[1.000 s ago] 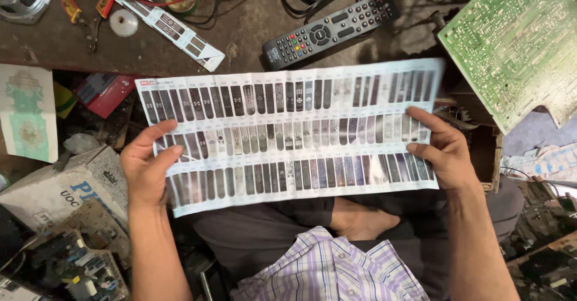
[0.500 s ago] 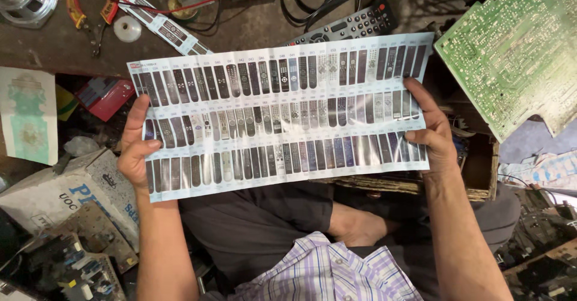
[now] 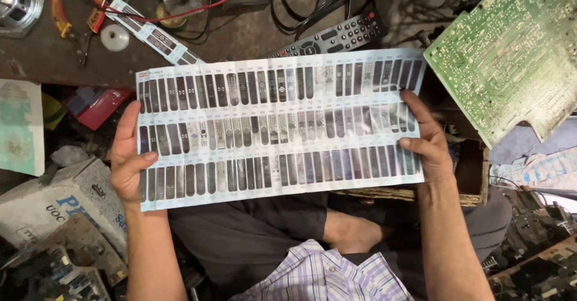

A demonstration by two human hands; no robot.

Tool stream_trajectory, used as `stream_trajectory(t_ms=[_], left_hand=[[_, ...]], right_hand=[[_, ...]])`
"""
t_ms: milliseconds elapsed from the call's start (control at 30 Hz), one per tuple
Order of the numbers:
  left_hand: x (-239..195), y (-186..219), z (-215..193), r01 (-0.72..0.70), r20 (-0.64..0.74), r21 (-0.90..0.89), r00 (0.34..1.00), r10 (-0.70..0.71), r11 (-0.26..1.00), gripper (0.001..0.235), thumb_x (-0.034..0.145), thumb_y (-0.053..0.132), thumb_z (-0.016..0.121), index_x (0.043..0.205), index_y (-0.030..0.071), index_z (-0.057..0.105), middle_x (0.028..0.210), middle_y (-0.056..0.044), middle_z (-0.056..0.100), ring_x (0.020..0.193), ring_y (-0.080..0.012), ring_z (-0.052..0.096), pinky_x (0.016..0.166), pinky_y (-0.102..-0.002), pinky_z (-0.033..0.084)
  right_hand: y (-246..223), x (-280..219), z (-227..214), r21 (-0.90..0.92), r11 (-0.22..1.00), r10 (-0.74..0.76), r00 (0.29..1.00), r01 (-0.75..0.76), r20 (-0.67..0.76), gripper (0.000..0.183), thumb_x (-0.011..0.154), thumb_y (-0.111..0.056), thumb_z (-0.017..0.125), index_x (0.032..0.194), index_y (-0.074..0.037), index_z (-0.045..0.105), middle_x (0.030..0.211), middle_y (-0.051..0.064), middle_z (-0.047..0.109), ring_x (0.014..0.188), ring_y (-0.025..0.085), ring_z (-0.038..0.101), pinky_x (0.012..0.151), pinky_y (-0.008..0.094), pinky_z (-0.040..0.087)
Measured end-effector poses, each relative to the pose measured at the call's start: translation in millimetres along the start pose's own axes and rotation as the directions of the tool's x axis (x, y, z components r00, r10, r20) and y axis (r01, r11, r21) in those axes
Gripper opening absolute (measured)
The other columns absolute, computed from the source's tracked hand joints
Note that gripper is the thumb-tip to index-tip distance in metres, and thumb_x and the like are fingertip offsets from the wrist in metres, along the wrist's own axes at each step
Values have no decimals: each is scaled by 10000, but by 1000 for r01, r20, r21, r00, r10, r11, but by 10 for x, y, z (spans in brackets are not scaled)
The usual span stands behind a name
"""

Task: The person reviews a sheet of remote control button labels, then selects a label and applies it to a remote control. The person then uses a multimeter to test points on a green circuit board.

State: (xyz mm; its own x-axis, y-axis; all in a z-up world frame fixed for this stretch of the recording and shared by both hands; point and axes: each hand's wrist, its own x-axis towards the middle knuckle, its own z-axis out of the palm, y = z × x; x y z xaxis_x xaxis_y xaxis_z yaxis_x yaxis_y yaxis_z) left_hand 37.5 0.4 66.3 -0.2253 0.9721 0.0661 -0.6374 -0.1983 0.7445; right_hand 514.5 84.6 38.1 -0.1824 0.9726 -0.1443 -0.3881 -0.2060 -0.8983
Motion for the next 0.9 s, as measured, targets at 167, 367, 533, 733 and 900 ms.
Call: stream_trajectory(t_ms=[167,367,533,733,900], left_hand=[[-39,-6,-91,-39,-3,28,999,39,999,820,806,-78,543,1615,-50,412,1573,-220,497,1448,-308,514,1301,-416,371],[-44,-99,-267,-22,-23,-46,1000,21,999,816,820,-167,536,1539,220,504,1536,-206,542,1412,-299,557,1229,-435,422],[-43,-184,-495,8,-107,21,994,-5,1000,545,910,-148,556,1388,102,627,1377,-208,646,1265,-276,641,1176,-403,466],[-41,-190,-433,111,-104,212,990,-91,971,533,874,-130,588,1379,17,674,1359,-164,680,1233,-223,658,1155,-371,493],[-18,-186,-288,172,-79,241,984,-157,955,532,841,-132,666,1347,31,674,1356,-133,683,1224,-185,664,1097,-346,508]], right_hand=[[-9,14,-55,-73,997,39,999,-41,-23,958,650,81,671,1581,3,458,1467,167,610,1304,249,610,1149,356,464],[-6,39,-59,-27,1000,13,999,-14,-34,955,656,101,666,1580,-4,450,1484,162,603,1333,251,604,1178,364,448],[13,33,-48,4,1000,-4,1000,4,-31,939,674,114,672,1577,-2,446,1497,154,593,1349,247,595,1196,371,440],[16,9,-31,-40,999,-9,995,5,-104,954,682,104,676,1600,-3,435,1435,197,627,1268,266,636,1138,393,494],[9,26,-34,7,1000,-28,997,29,-73,954,690,106,682,1599,1,411,1460,183,620,1300,258,632,1156,384,485]])
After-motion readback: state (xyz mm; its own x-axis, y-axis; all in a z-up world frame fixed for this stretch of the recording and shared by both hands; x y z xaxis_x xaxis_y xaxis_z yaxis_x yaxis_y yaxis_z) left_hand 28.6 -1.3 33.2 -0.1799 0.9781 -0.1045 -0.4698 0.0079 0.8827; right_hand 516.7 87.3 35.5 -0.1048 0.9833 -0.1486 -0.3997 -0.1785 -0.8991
